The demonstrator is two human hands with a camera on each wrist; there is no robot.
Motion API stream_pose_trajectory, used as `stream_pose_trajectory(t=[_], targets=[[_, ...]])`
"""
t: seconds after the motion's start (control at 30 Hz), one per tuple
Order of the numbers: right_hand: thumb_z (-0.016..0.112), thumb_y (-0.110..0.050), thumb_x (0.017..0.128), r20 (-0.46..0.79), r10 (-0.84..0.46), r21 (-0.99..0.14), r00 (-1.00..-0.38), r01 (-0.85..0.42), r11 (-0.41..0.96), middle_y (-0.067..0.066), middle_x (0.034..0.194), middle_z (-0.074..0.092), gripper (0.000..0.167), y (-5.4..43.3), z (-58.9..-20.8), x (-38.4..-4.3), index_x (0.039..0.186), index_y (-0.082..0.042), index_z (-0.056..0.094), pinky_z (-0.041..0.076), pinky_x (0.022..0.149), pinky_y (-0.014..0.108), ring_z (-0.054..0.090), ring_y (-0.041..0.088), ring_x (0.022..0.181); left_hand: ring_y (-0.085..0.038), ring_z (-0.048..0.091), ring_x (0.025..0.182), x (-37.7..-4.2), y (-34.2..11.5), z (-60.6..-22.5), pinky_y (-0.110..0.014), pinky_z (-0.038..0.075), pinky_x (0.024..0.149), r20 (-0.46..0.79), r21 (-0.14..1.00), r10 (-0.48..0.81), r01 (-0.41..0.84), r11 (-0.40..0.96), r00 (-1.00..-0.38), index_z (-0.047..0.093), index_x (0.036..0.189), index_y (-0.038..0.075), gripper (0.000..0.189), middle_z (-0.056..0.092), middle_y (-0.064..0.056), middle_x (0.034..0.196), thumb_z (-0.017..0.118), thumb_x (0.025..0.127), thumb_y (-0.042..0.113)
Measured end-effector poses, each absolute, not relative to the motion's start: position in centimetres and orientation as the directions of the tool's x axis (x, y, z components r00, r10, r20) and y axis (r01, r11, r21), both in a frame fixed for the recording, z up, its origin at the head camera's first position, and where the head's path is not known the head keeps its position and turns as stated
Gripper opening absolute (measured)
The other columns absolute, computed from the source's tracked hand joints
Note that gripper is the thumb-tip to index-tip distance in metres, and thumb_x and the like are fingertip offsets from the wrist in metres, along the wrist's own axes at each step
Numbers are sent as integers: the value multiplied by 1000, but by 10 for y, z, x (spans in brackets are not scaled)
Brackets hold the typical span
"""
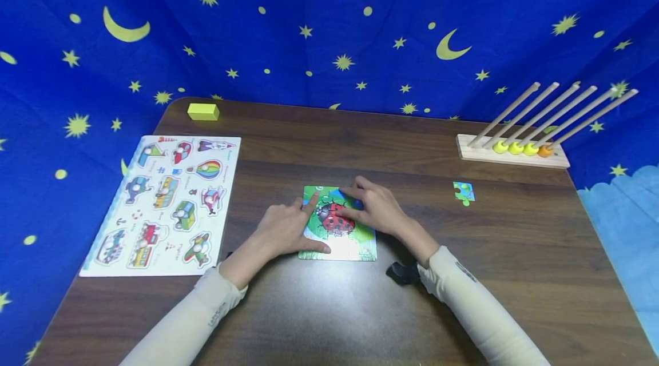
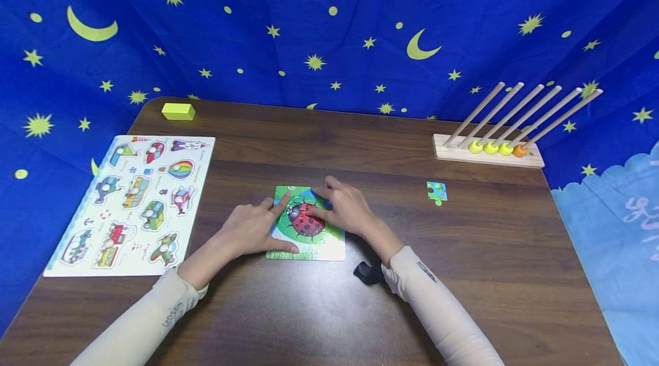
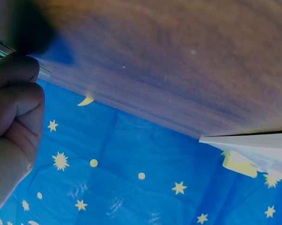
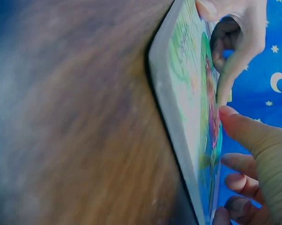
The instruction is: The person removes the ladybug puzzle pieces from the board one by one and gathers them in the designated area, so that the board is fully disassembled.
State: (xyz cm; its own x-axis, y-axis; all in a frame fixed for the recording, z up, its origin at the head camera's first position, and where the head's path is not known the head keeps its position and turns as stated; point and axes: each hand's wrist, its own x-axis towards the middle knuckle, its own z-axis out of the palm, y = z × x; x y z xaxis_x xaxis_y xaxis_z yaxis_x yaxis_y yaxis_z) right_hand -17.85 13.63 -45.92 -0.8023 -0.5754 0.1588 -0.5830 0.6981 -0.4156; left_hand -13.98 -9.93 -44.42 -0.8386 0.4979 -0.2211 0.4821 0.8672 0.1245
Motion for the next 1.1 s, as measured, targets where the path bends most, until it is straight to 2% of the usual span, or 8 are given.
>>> stream_pose_trajectory(t=[0.13, 0.3, 0.53, 0.87, 1.1], targets=[[79, -44, 82, 121, -555, -463, -823, -542, 702, 1, 91, 52, 56, 127, -457, -179, 125, -8, 69, 33, 54, 20, 40, 8, 63, -16, 41, 51, -139, -99, -444, -26, 28, 45, -228, 128, 493, 476, 870, -840, 26, 157, 12, 121, 57, -26, 137, 53, 69, 90], [80, -42, 83, 66, -504, -491, -861, -468, 735, 0, 94, 51, 52, 120, -457, -180, 122, -9, 71, 36, 58, 22, 44, 10, 68, -15, 40, 50, -139, -98, -443, -26, 28, 46, -223, 133, 495, 477, 869, -840, 27, 157, 12, 120, 58, -26, 135, 54, 69, 90], [79, -40, 84, 76, -482, -497, -873, -452, 741, 0, 94, 49, 45, 118, -459, -183, 117, -9, 73, 34, 56, 23, 43, 11, 66, -12, 34, 48, -140, -98, -443, -25, 26, 45, -216, 103, 504, 493, 864, -837, 27, 157, 13, 120, 58, -25, 136, 52, 69, 91], [80, -38, 80, 186, -562, -429, -806, -581, 692, 0, 94, 53, 44, 118, -462, -190, 110, -7, 74, 36, 58, 22, 43, 8, 68, -13, 35, 48, -141, -99, -442, -26, 29, 44, -204, 107, 505, 494, 863, -839, 28, 157, 12, 120, 59, -26, 134, 52, 70, 91], [83, -31, 78, 297, -595, -474, -747, -656, 588, 2, 91, 55, 42, 122, -455, -194, 109, -4, 74, 41, 59, 22, 47, 9, 68, -13, 36, 46, -139, -99, -445, -25, 28, 44, -212, 121, 499, 484, 867, -840, 29, 157, 13, 119, 58, -25, 136, 54, 70, 90]])
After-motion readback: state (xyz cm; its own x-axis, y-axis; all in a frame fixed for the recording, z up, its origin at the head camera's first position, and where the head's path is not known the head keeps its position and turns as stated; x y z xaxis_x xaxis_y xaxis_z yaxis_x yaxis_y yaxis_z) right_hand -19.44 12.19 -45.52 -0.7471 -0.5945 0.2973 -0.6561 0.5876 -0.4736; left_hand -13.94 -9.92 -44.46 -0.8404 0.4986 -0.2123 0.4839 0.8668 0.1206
